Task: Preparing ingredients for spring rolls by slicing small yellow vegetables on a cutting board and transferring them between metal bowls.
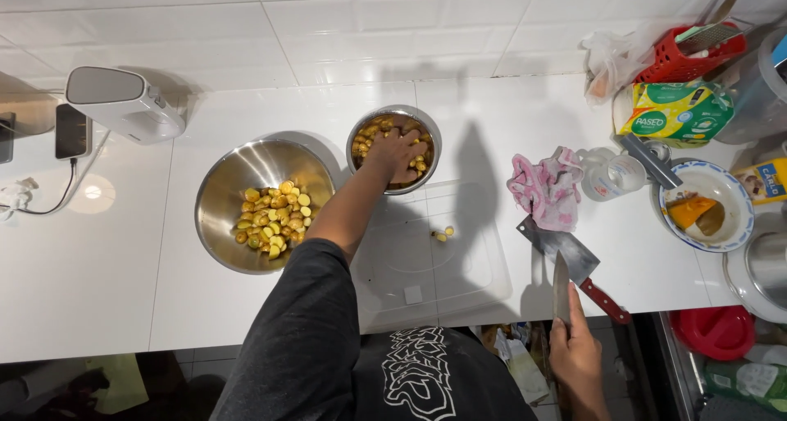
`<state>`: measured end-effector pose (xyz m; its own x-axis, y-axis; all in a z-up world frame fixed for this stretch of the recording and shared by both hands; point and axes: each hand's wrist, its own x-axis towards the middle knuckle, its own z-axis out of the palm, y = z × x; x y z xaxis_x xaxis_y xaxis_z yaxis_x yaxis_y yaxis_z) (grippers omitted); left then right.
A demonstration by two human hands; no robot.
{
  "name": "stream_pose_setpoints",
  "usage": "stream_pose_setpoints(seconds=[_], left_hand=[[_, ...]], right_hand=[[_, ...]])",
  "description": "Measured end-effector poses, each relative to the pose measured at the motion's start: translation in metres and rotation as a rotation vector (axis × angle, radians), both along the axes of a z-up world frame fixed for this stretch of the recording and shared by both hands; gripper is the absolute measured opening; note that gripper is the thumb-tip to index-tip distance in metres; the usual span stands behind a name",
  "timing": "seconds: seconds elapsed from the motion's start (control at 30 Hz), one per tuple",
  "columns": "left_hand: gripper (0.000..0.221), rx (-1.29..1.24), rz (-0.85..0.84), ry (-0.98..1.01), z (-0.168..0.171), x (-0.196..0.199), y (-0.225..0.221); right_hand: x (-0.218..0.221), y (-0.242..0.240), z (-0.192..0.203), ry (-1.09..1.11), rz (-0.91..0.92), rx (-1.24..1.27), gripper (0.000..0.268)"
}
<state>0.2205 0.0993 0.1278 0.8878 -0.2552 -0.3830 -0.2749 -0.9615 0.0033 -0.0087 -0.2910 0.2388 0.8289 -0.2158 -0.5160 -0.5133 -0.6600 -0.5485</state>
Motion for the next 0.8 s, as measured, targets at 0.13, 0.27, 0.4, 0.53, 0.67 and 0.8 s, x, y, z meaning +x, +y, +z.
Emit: stream_pose_setpoints(seconds=[0.13, 0.27, 0.4, 0.53, 0.67, 0.8], left_hand=[[0.058, 0.124, -0.061, 0.022, -0.011, 0.003, -0.001], [0.062, 0.168, -0.003, 0.151, -0.021, 0.012, -0.002], [0.056, 0.127, 0.011, 0.201, -0.012, 0.011, 0.000], [0.043, -0.152, 0.117, 0.204, -0.005, 0.007, 0.007], [0.042, -0.290, 0.165, 0.105, -0.004, 0.003, 0.012], [0.046, -0.240, 0.098, -0.027, -0.012, 0.000, 0.018]], right_hand=[[0.000, -0.005, -0.009, -0.029, 0.023, 0.005, 0.072], [0.002, -0.008, -0.017, -0.012, 0.057, -0.026, 0.072], [0.000, 0.001, -0.003, 0.038, 0.026, -0.016, 0.073], [-0.003, -0.007, -0.014, -0.017, 0.059, 0.004, 0.072], [-0.003, -0.008, -0.014, -0.019, 0.052, 0.031, 0.072], [0.001, -0.007, -0.017, -0.051, 0.121, 0.036, 0.071]])
